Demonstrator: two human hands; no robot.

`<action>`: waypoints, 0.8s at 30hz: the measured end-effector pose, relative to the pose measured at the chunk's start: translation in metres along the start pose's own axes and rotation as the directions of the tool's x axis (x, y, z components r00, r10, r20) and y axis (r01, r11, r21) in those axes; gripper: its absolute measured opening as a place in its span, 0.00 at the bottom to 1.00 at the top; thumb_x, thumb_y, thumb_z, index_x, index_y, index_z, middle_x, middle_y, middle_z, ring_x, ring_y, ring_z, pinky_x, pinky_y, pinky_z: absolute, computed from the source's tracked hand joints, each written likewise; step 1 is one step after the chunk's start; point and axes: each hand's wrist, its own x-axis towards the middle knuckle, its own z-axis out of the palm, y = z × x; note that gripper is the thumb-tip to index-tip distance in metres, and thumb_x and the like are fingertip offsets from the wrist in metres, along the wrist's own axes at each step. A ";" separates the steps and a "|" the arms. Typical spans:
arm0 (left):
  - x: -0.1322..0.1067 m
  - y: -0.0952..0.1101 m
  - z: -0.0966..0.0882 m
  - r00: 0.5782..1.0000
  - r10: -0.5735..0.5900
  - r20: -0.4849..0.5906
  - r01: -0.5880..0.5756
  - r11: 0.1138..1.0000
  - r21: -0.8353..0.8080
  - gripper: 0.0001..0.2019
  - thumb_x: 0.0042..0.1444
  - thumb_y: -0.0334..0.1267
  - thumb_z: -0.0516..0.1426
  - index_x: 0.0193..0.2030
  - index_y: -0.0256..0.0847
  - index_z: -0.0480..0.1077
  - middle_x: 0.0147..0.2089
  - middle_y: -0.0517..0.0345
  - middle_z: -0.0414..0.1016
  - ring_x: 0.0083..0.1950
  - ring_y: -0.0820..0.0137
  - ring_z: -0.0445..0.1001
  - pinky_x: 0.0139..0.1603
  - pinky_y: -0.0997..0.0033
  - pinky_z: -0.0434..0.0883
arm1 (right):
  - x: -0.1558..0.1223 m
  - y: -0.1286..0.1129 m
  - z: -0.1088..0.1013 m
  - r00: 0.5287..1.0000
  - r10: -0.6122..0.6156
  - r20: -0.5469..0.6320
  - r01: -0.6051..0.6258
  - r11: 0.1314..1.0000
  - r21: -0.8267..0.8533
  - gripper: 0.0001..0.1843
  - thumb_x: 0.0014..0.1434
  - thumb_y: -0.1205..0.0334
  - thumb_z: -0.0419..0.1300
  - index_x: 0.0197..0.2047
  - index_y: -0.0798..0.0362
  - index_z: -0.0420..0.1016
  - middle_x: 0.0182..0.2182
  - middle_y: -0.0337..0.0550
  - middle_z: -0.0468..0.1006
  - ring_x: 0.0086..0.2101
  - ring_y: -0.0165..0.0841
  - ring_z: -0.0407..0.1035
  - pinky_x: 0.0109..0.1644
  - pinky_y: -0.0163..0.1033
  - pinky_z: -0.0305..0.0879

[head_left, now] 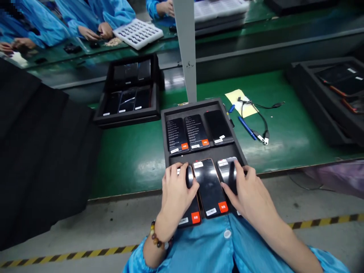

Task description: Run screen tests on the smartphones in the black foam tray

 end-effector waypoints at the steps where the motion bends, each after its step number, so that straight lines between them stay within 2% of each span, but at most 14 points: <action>1: 0.000 0.000 0.000 1.000 0.004 0.002 -0.004 1.000 -0.006 0.23 0.65 0.37 0.61 0.66 0.43 0.69 0.63 0.43 0.72 0.66 0.46 0.68 0.62 0.39 0.74 | 0.000 -0.002 0.001 1.000 0.007 0.002 -0.007 1.000 0.002 0.39 0.74 0.48 0.55 0.77 0.66 0.53 0.53 0.69 0.73 0.40 0.51 0.78 0.43 0.53 0.78; 5: 0.003 0.000 -0.001 1.000 -0.011 0.011 0.011 1.000 -0.004 0.21 0.65 0.38 0.62 0.64 0.44 0.70 0.61 0.44 0.72 0.65 0.46 0.69 0.60 0.40 0.74 | 0.003 -0.007 0.002 1.000 -0.009 -0.025 0.007 0.995 -0.100 0.39 0.74 0.51 0.54 0.78 0.67 0.52 0.50 0.68 0.76 0.40 0.53 0.78 0.43 0.54 0.75; 9: 0.005 0.001 0.000 1.000 0.006 0.013 -0.006 1.000 0.013 0.18 0.65 0.39 0.61 0.61 0.43 0.70 0.59 0.45 0.72 0.63 0.47 0.69 0.59 0.42 0.74 | 0.008 -0.009 0.000 0.999 -0.020 -0.044 0.011 0.981 -0.193 0.43 0.72 0.49 0.57 0.77 0.70 0.52 0.42 0.62 0.78 0.38 0.52 0.77 0.43 0.52 0.73; 15: 0.007 0.005 0.004 0.999 -0.019 0.036 0.018 0.999 0.031 0.16 0.65 0.36 0.59 0.59 0.41 0.69 0.58 0.44 0.72 0.62 0.46 0.68 0.55 0.40 0.72 | 0.011 -0.010 -0.004 0.998 0.003 -0.066 -0.016 0.980 -0.196 0.41 0.69 0.48 0.61 0.73 0.69 0.59 0.40 0.58 0.80 0.37 0.49 0.78 0.41 0.49 0.71; 21: 0.006 0.004 0.002 0.998 0.009 0.055 -0.010 1.000 0.012 0.17 0.65 0.37 0.59 0.60 0.43 0.67 0.58 0.45 0.71 0.63 0.46 0.67 0.57 0.40 0.71 | 0.007 -0.011 -0.006 0.998 -0.008 -0.065 -0.008 0.968 -0.249 0.43 0.72 0.46 0.58 0.77 0.69 0.53 0.39 0.59 0.80 0.35 0.50 0.78 0.41 0.49 0.67; 24: 0.007 0.004 0.003 0.999 -0.001 0.054 0.000 1.000 0.013 0.19 0.64 0.36 0.60 0.60 0.43 0.66 0.58 0.45 0.71 0.62 0.46 0.67 0.57 0.38 0.71 | 0.008 -0.008 -0.004 0.998 -0.020 -0.067 0.004 0.973 -0.229 0.41 0.72 0.45 0.58 0.75 0.66 0.57 0.40 0.58 0.80 0.36 0.49 0.77 0.42 0.48 0.65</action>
